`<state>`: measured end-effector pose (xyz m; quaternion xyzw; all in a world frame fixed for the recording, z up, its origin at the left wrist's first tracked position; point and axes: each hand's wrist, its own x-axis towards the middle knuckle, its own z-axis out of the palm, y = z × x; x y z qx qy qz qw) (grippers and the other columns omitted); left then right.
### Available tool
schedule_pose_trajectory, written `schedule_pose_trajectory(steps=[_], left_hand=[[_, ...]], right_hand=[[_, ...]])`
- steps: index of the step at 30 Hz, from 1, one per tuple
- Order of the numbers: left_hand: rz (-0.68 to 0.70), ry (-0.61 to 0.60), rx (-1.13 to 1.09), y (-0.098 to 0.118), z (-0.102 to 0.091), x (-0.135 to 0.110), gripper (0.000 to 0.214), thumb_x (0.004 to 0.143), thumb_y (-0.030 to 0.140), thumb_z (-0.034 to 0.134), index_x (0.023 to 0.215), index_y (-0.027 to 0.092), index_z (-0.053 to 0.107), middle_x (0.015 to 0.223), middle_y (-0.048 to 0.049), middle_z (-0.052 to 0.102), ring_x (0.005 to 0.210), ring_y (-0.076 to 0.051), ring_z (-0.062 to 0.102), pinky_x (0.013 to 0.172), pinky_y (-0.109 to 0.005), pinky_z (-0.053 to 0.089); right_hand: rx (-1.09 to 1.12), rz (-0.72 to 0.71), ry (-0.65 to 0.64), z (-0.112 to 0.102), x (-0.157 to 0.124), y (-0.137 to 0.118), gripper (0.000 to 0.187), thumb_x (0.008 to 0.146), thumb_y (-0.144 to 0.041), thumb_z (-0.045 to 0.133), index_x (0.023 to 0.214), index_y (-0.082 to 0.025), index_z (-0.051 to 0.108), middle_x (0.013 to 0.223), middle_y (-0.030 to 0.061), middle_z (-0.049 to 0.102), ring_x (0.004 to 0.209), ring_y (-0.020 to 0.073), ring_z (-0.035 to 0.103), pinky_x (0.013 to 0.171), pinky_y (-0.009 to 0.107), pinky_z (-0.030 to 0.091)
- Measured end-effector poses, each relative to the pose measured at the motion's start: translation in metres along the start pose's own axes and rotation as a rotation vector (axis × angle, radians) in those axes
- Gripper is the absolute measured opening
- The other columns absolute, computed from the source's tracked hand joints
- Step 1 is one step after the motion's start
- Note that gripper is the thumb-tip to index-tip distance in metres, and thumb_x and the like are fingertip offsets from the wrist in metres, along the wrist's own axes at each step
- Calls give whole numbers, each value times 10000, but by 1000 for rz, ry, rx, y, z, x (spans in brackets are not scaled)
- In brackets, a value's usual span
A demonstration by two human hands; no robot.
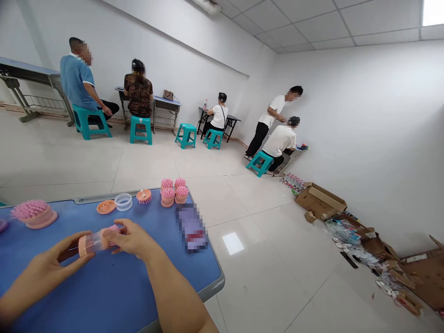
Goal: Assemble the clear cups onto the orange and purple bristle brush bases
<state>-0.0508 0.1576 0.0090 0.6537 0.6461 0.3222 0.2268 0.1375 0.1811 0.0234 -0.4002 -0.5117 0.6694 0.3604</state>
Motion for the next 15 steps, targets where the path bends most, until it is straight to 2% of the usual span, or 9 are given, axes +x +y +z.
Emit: schedule_pose_trajectory(steps=[2,3,7,11,13,15], left_hand=[[-35,-99,-108,-1,-2,1,530,567,523,607,1046,301,559,1003,63,691,931,-211,648,824,-303,509],[-29,-150,-147,-2,-3,2,559,575,516,610,1082,291,540,1044,49,677,965,-219,632,853,-318,492],[30,-142,-68,-3,-5,0,549,581,519,616,1098,351,538,1057,80,665,967,-232,629,806,-312,514],[121,-91,44,-4,-4,-2,538,592,549,597,1095,365,542,1082,69,654,927,-244,639,644,-270,544],[176,-74,62,-4,-3,-2,542,592,546,595,1087,329,552,1097,29,653,933,-256,634,697,-290,536],[247,-78,58,-3,-4,-3,511,611,508,588,1067,279,566,1103,-20,653,979,-263,615,841,-327,486]], right_hand=[[-19,-73,-8,-1,-3,-1,587,593,-378,747,1119,-247,521,924,0,550,698,86,573,606,206,505],[-40,-91,-18,-2,-5,-2,554,592,-362,750,1091,-239,543,900,-4,559,695,85,570,620,205,501],[-59,-24,-58,-4,-6,-3,321,691,-366,664,936,-172,593,686,-22,569,557,73,555,561,206,486],[-71,13,-46,-4,-4,-7,234,704,-322,645,856,-154,590,652,-24,569,511,64,544,531,202,479],[-104,15,-19,-2,-5,-9,231,700,-311,640,857,-149,591,639,-24,573,501,68,542,524,209,478],[-147,8,17,1,-7,-9,249,698,-320,629,867,-141,589,625,-24,573,484,71,533,507,213,470]])
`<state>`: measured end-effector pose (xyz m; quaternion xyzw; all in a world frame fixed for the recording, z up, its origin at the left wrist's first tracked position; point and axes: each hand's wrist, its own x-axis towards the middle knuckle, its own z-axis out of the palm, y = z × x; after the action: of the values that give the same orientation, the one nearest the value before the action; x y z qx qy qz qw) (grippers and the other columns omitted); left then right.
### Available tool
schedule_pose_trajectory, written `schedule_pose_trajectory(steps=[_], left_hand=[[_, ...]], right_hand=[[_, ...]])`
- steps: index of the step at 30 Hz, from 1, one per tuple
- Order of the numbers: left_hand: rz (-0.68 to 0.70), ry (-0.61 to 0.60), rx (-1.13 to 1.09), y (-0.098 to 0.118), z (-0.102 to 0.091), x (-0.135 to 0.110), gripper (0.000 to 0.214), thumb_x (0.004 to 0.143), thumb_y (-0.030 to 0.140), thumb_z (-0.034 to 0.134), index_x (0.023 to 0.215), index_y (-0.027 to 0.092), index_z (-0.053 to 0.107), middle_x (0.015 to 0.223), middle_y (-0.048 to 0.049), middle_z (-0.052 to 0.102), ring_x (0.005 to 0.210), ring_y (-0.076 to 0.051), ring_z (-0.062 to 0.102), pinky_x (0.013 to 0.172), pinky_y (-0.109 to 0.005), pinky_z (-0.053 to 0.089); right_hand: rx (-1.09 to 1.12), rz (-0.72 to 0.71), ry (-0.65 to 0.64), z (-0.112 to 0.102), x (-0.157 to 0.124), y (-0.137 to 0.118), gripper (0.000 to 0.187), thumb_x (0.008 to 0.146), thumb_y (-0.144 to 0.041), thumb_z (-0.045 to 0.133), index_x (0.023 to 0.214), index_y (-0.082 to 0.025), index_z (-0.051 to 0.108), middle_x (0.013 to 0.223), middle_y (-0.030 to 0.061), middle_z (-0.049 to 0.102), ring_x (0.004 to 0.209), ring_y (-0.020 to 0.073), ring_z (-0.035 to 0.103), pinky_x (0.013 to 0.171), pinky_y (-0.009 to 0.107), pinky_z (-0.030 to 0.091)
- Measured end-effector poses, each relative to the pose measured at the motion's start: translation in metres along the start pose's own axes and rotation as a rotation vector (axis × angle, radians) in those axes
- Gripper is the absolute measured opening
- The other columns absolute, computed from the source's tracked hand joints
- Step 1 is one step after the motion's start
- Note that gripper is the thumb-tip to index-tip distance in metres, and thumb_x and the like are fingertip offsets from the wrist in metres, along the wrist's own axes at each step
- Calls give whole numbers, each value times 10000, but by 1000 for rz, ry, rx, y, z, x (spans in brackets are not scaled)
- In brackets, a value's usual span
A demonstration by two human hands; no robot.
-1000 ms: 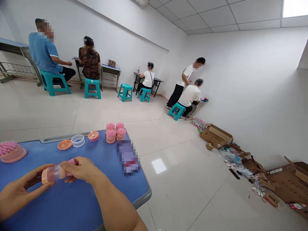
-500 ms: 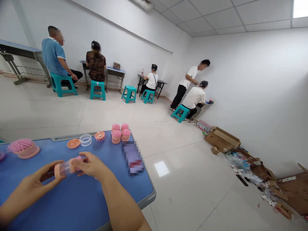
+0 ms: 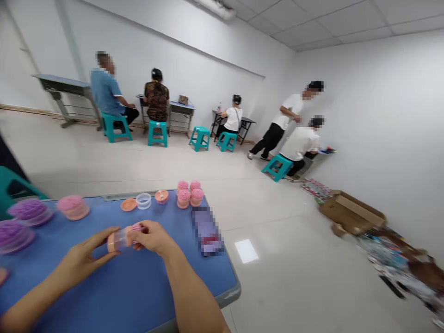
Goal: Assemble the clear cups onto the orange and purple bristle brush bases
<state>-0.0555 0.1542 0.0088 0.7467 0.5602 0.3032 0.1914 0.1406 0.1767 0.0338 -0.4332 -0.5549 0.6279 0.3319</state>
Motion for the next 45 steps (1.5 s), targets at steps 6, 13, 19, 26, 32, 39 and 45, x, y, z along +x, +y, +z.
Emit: schedule_pose_trajectory(steps=[6,13,19,26,32,39,45], left_hand=[[115,-43,84,5,4,-7,461,726,289,529,1181,243,472,1196,-73,587,1074,-232,559,924,-355,439],[118,53,148,15,14,-16,419,688,146,522,1102,215,529,1108,-91,582,1031,-236,551,876,-350,463],[-38,214,152,14,6,-12,317,683,232,605,1000,216,607,953,-75,581,920,-247,530,820,-368,452],[-375,351,125,-7,-7,13,263,738,306,550,957,168,601,988,-89,623,936,-252,560,800,-345,433],[-541,347,84,-10,-1,41,252,760,345,517,946,180,556,896,-71,669,845,-241,629,672,-297,457],[-605,345,91,-12,3,49,264,774,379,500,919,163,544,900,-119,672,883,-285,630,696,-336,457],[-577,405,104,-13,5,35,382,724,316,556,1041,114,488,974,-134,620,920,-266,606,761,-340,465]], right_hand=[[-104,-69,41,12,-3,5,281,722,-376,556,866,-135,564,630,-16,557,468,89,504,474,228,432],[-431,-277,250,30,-7,18,286,706,-352,566,907,-153,610,892,93,644,851,237,569,794,379,433],[-406,-272,194,27,-8,19,476,760,-424,519,1134,-129,518,1066,138,601,723,189,602,680,342,495],[-397,-297,210,33,-8,25,365,747,-334,539,1069,-165,573,1022,115,619,671,163,598,607,313,514],[-468,-337,132,36,-10,23,261,736,-273,525,955,-177,631,900,82,651,643,165,605,575,296,506],[-499,-366,135,33,-9,15,234,736,-237,513,903,-158,656,802,68,671,603,155,597,571,280,491],[-480,-367,317,12,0,12,240,753,-260,476,873,-148,651,806,77,675,665,180,615,617,294,496]])
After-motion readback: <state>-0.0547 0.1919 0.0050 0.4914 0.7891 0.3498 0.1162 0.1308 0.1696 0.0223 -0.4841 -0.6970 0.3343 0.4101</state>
